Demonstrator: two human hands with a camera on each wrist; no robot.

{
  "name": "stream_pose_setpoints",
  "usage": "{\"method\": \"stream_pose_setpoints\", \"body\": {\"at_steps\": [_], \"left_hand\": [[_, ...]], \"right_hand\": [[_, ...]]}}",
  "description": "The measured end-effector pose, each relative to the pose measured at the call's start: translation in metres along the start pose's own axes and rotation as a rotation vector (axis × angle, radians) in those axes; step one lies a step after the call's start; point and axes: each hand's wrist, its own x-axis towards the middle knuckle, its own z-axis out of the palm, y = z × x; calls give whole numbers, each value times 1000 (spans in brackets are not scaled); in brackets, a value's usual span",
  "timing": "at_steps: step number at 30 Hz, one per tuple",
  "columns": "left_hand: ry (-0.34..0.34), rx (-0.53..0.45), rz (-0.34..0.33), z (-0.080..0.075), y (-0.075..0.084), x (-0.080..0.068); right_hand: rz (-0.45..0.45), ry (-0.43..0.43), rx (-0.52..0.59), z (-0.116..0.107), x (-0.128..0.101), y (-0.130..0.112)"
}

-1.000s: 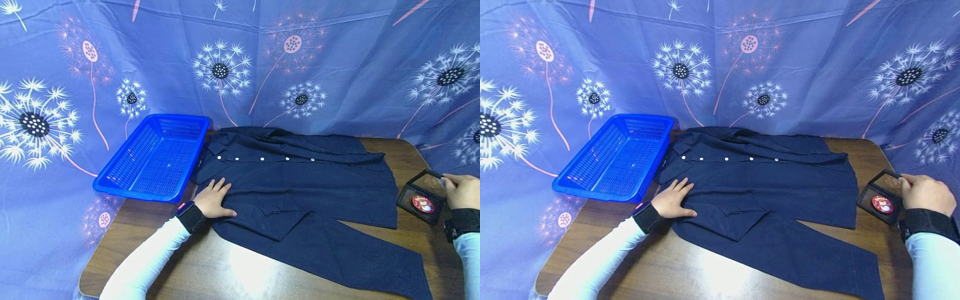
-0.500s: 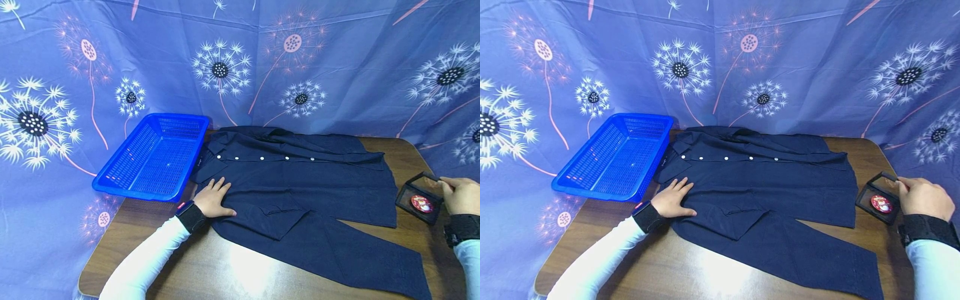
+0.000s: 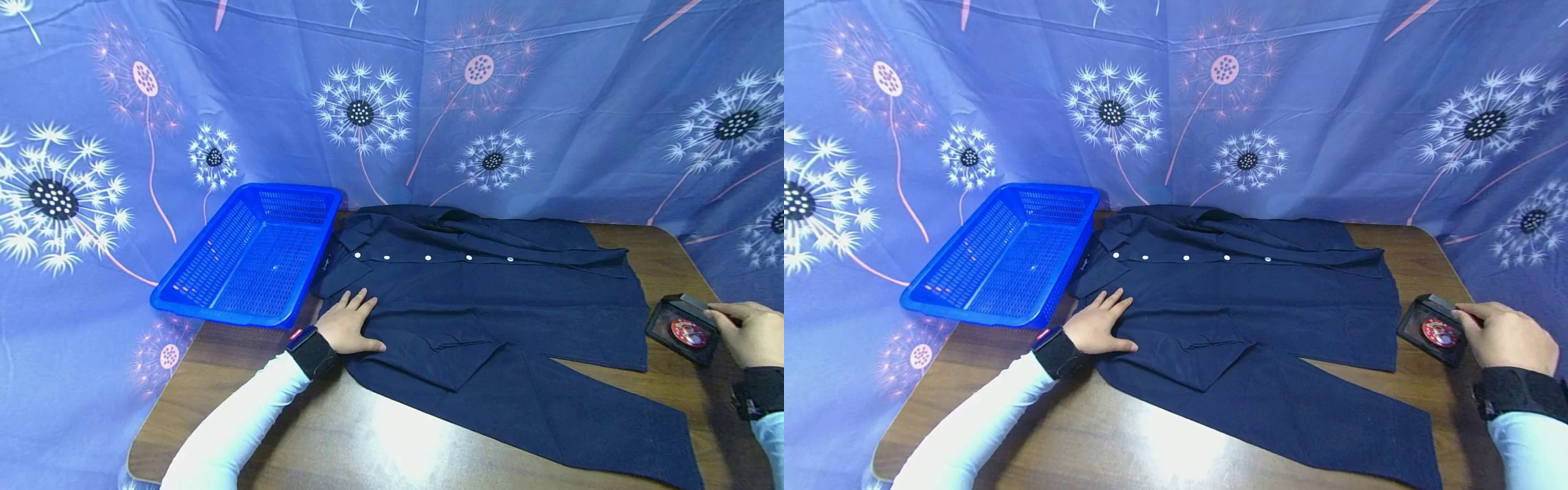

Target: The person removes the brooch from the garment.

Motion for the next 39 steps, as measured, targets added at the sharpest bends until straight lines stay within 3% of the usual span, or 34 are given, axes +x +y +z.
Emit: {"method": "stream_pose_setpoints", "body": {"at_steps": [10,17,22,39], "left_hand": [[4,1,6,1,-1,0],[9,-5,6,1,0,0],[4,-5,5,1,0,0],[1,-7,2,1,-1,1]], "right_hand": [[-76,-163,-30,1,-8,11],[25,-385,-218,7,-9,13],[67,-504,-263,4,-9,0],[77,-609,-338,12,-8,-11]]}}
